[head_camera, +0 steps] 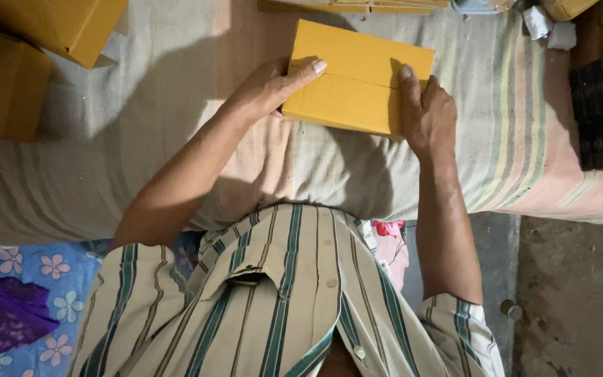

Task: The person folds flat yellow cardboard boxes into open rectangular boxes on a cushioned surface. They press the sides and bottom flaps into shape, fold the flaps closed, and place each finished box onto a growing stack of completed boxes beside them.

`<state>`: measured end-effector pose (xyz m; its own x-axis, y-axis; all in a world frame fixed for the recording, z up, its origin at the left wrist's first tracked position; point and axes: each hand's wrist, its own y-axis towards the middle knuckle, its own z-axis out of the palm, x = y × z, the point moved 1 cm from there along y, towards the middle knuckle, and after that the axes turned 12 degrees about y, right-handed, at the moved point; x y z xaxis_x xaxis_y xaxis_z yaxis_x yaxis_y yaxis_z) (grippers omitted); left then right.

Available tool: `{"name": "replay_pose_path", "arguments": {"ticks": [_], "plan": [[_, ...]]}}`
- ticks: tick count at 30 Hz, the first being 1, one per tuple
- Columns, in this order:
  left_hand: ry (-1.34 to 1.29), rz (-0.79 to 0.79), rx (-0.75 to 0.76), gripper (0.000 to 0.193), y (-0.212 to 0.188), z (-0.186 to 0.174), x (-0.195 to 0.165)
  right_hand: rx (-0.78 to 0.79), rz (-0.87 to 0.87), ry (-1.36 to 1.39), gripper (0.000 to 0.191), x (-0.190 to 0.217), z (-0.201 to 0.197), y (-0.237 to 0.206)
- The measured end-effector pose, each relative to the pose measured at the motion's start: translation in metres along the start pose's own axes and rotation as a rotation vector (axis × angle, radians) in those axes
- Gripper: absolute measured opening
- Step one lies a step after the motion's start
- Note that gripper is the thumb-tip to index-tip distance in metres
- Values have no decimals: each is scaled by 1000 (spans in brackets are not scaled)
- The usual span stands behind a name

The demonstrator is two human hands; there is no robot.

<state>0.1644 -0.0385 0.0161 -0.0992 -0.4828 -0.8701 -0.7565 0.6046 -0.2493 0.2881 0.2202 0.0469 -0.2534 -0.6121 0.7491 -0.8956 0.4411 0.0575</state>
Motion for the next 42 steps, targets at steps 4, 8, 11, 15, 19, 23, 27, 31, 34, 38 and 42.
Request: {"name": "replay_pose_path", "arguments": {"ticks": [4, 8, 11, 15, 19, 23, 27, 31, 34, 38, 42], "plan": [[20, 268, -46, 79, -9, 1, 0, 23, 18, 137, 68, 12, -7, -19], [422, 558, -187, 63, -17, 3, 9, 47, -190, 385, 58, 13, -14, -32], [727, 761, -568, 93, -6, 6, 23, 20, -244, 539, 62, -1, -3, -39], [868, 835, -593, 86, 6, 11, 56, 81, -384, 789, 91, -29, 19, -55], [862, 943, -548, 114, -16, 12, 75, 49, -243, 981, 90, -48, 26, -77], [694, 1157, -400, 145, -63, 9, 62, 14, -308, 922, 91, -43, 16, -86], [513, 1022, -308, 147, -98, 18, 45, 89, -214, 805, 80, -26, 9, -99], [270, 727, -441, 138, -104, 44, 40, 105, -244, 677, 82, -21, 13, -110], [352, 633, -467, 127, -85, 50, 39, 71, -273, 615, 84, -31, 18, -104], [440, 896, -666, 126, -45, 47, 33, 19, -355, 585, 85, -44, 24, -85], [333, 855, -528, 118, -44, 32, 43, 93, -353, 552, 77, -45, 28, -84]]}}
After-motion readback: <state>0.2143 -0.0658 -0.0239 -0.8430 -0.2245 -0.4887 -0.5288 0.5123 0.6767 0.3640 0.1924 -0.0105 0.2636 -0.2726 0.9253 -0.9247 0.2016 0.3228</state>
